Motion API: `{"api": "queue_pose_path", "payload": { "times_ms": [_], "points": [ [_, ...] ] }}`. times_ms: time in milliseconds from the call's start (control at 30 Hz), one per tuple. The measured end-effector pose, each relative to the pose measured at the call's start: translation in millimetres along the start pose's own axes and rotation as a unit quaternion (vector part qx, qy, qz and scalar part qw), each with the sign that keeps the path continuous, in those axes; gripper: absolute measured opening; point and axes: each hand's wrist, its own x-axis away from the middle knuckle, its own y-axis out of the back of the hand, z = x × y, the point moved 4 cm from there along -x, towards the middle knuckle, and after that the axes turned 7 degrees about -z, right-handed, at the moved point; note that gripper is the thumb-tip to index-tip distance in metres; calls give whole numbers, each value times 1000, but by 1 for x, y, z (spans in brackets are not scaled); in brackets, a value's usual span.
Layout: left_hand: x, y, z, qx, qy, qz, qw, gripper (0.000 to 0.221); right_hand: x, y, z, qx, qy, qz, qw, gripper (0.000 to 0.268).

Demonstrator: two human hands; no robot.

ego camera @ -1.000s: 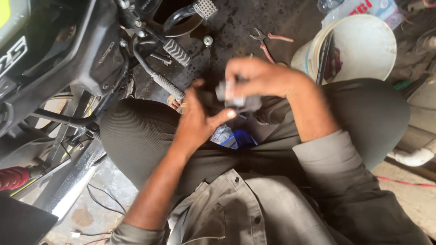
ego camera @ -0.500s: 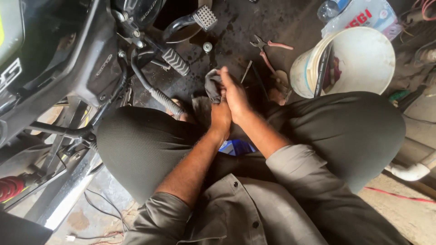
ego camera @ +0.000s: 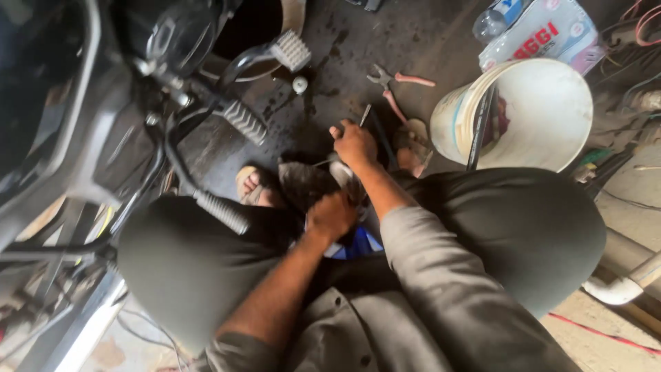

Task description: Replacing parts and repairing a motorcycle engine area.

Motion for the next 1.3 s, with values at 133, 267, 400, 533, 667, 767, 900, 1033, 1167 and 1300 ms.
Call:
{"api": "queue_pose_path", "payload": {
  "times_ms": [133, 267, 400, 533, 667, 767, 900, 1033, 1167, 1300],
  "points": [
    [16, -7, -8, -76, 22, 40, 996, 68, -50, 12, -47, 20, -181, -21, 983, 50],
    [20, 1, -13, -108, 2, -62, 992, 80, -94, -22, -150, 149, -84, -100, 980, 54],
    [23, 12, -23, -62, 9, -46, 997, 55, -92, -15, -170, 148, -276, 14, 949, 55],
    [20, 14, -29, -27, -14, -53, 998, 51, -90, -18, -162, 118, -240, 58, 962, 49],
    [24, 17, -35, -53, -5, 8, 999, 50, -102, -74, -211, 35, -82, -126, 988, 37],
    [23, 17, -37, -59, -13, -12, 998, 52, -66, 56, -77, -2, -263, -134, 955, 53],
    [19, 8, -39, -52, -19, -38, 998, 55, -25, 98, -30, -99, -201, -179, 958, 50],
    [18, 20, -39, -41, -4, -92, 995, 53, -19, 86, -7, -479, -119, -102, 864, 29],
    [36, 78, -37, 237, 8, -365, 901, 49, 16, 180, 126, -617, -29, 59, 785, 55],
    [52, 139, -30, 427, -107, -471, 764, 48, 38, 229, 173, -663, 19, 147, 733, 60]
  ]
}}
